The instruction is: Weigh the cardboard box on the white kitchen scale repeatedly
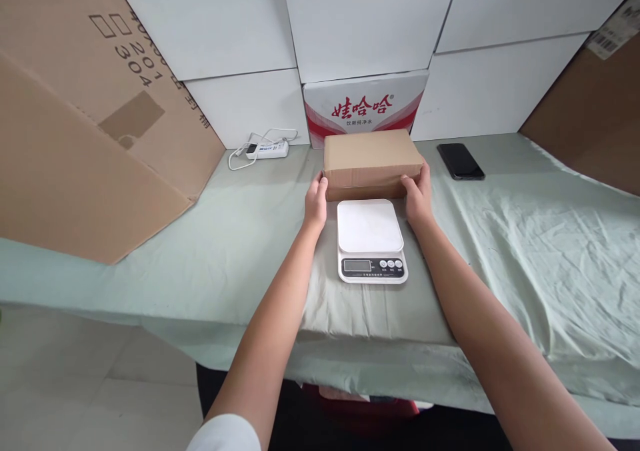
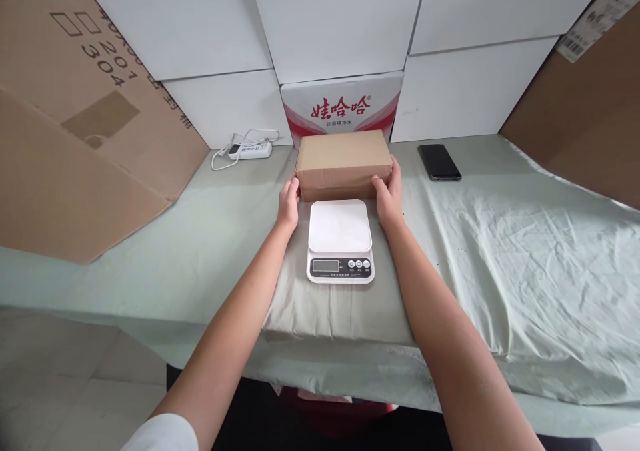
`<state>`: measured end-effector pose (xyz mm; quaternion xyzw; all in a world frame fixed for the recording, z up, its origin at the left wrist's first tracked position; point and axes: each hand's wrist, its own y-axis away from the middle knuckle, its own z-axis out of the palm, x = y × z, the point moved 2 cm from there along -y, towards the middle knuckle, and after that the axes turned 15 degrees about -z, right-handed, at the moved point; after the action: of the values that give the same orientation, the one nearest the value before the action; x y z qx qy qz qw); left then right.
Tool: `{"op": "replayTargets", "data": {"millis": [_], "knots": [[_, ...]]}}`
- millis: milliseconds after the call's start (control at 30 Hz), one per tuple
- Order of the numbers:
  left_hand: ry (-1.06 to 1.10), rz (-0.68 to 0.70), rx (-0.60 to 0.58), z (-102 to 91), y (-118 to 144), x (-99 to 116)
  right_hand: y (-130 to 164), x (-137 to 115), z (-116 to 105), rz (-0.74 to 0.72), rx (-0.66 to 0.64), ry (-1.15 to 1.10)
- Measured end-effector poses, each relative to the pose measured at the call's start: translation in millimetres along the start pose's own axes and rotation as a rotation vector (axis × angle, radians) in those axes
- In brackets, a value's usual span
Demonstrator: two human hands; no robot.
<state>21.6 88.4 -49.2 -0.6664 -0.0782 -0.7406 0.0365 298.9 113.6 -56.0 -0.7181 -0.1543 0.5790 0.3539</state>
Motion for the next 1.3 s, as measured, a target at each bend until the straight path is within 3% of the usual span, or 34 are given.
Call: {"op": "replayTargets", "data": {"millis": [267, 467, 633, 733, 867, 1300], "knots": [[-0.003, 0.021, -0.062, 1.8, 7, 6, 2, -10, 3, -0.020, -0.028, -0.001], [0.018, 0.180, -0.038, -3.0, 21, 22, 1, -39, 0, -0.183, -0.022, -0.016], [0.047, 0.192, -0.028, -13.6, 72, 35, 18, -66, -27, -0.280, -0.089, -0.006], [0.078, 0.126, -0.100, -20.2, 113, 27, 46, -79, -47, -0.279, -0.149, 0.006], [0.077, 0.124, -0.098, -25.2, 146, 12, 78, -92, -58, -0.272, -0.097, 0.044], [0.011, 0.116, -0.028, -27.9, 155, 6, 83, -106, -60, -0.302, -0.088, 0.138]]}}
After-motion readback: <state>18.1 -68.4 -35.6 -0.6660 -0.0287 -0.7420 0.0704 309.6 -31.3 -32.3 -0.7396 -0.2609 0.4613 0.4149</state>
